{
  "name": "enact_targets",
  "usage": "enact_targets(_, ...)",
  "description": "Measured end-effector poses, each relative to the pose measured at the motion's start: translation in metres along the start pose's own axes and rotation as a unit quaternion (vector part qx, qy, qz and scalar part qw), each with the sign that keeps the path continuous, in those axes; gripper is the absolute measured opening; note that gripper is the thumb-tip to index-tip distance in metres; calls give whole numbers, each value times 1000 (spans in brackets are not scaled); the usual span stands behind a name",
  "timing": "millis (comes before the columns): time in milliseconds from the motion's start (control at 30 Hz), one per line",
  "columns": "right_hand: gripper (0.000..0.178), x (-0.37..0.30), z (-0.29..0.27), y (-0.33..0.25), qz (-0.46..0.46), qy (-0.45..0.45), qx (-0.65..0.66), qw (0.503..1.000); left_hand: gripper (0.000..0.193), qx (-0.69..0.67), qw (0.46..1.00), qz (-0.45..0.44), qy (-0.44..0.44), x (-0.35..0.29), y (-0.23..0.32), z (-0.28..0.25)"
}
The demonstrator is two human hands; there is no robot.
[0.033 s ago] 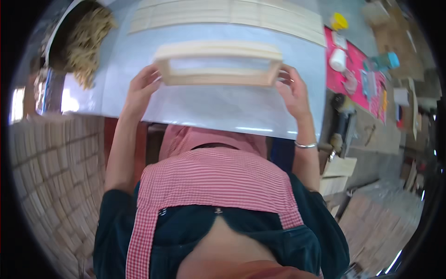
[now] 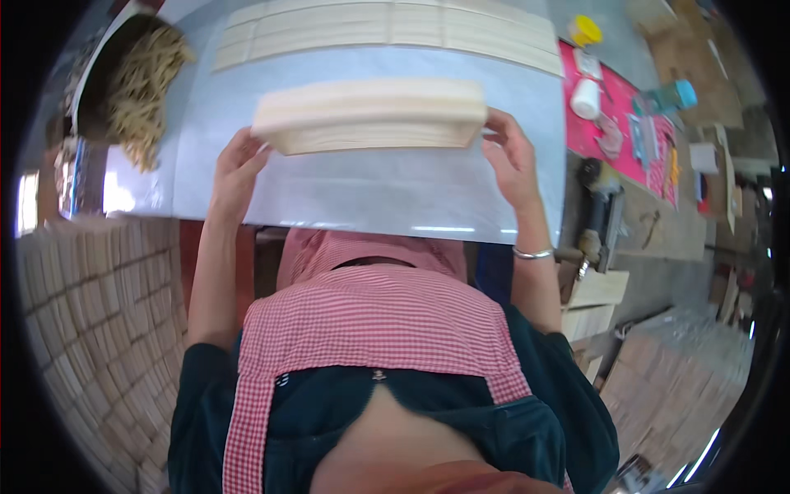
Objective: Assembling wooden boxes by applying glue to frames and securing wooden slats with a pneumatic nail gun.
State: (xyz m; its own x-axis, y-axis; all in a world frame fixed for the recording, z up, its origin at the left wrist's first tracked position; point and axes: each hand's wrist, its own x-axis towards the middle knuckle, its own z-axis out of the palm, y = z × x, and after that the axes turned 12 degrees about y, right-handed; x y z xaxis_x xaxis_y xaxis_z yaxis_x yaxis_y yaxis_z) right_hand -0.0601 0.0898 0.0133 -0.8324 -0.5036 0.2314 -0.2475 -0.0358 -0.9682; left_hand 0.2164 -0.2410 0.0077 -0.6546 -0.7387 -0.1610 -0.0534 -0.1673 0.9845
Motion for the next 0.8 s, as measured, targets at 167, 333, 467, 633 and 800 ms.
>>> enact_targets(167, 35, 5, -33, 23, -83, -55, -122, 988, 31, 43, 999, -11, 24, -11, -14, 17)
enact_targets(333, 34, 59, -94, 45, -190, 198, -411, 869, 20, 37, 994, 35, 97, -34, -21, 23)
enact_targets(467, 51, 122, -163, 74, -27, 370, -610, 701, 10, 25, 981, -4, 194, -45, -21, 19)
enact_targets(633, 65, 147, -178, 105, 120, 314, -636, 694, 19, 141, 969, 49, 199, -60, -12, 24)
enact_targets(800, 61, 139, -205, 115, 35, 498, -386, 775, 37, 153, 957, 17, 247, -66, -14, 32)
